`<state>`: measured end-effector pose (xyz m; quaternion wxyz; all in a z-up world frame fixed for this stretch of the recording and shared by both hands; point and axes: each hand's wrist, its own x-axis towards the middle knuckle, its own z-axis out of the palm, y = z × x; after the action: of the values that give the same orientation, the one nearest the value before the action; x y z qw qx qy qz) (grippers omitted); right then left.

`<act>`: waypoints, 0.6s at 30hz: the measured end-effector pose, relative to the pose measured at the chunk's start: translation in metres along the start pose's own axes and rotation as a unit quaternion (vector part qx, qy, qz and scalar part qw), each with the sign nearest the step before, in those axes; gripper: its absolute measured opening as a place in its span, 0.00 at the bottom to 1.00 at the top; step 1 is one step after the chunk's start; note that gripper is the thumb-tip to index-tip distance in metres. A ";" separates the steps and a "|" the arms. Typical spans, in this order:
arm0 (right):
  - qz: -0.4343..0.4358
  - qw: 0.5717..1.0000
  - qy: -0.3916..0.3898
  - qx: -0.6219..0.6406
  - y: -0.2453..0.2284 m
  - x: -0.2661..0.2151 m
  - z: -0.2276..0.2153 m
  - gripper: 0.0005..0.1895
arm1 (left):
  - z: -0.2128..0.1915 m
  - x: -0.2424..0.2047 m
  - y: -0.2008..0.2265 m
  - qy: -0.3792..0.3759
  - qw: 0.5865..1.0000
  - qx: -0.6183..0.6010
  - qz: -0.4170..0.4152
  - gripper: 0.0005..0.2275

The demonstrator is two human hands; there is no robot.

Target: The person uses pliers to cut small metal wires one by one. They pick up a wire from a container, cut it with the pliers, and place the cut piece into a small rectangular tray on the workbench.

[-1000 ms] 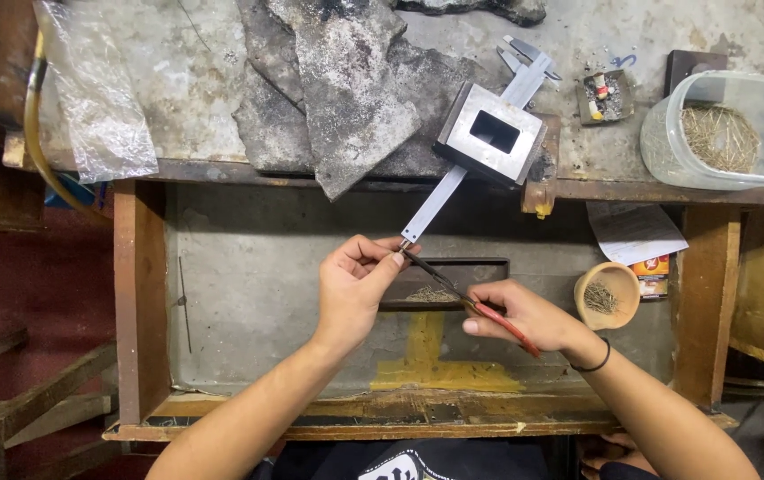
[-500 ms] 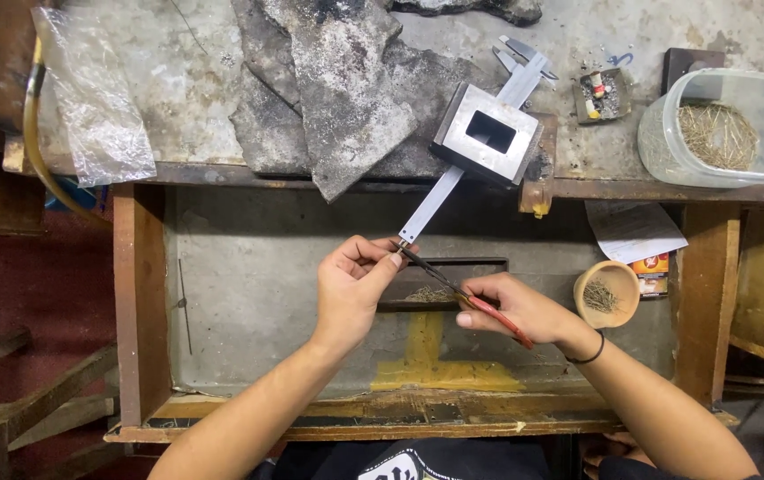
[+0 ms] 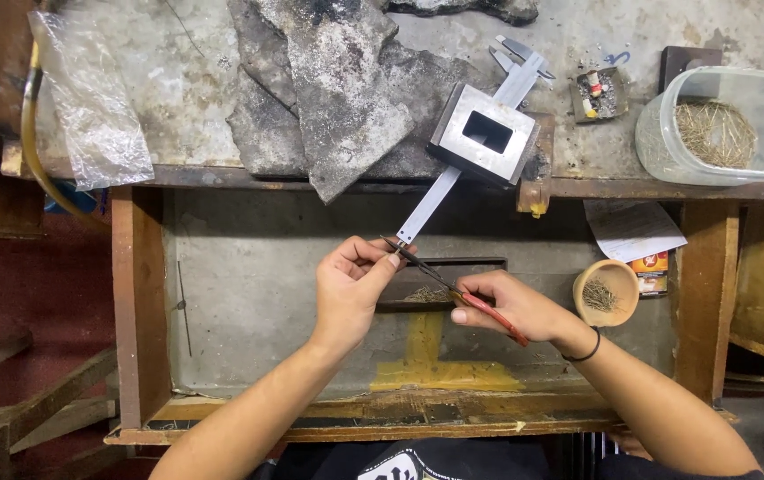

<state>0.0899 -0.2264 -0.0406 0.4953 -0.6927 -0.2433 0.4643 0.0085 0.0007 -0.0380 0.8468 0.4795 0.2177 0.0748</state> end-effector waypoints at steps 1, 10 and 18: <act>0.000 1.000 0.000 0.000 0.000 0.000 0.000 0.21 | -0.001 0.000 -0.001 0.000 1.000 0.000 0.000 0.05; 0.020 0.998 0.049 -0.019 -0.006 -0.006 0.008 0.21 | 0.002 -0.002 -0.001 0.006 1.000 0.000 0.002 0.05; 0.034 0.996 0.077 -0.019 0.007 -0.020 0.017 0.21 | 0.004 -0.012 -0.014 -0.017 1.000 -0.016 0.007 0.05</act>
<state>0.0644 -0.2374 -0.0405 0.4837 -0.7435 -0.1893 0.4213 -0.0013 -0.0139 -0.0446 0.8573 0.4687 0.1987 0.0765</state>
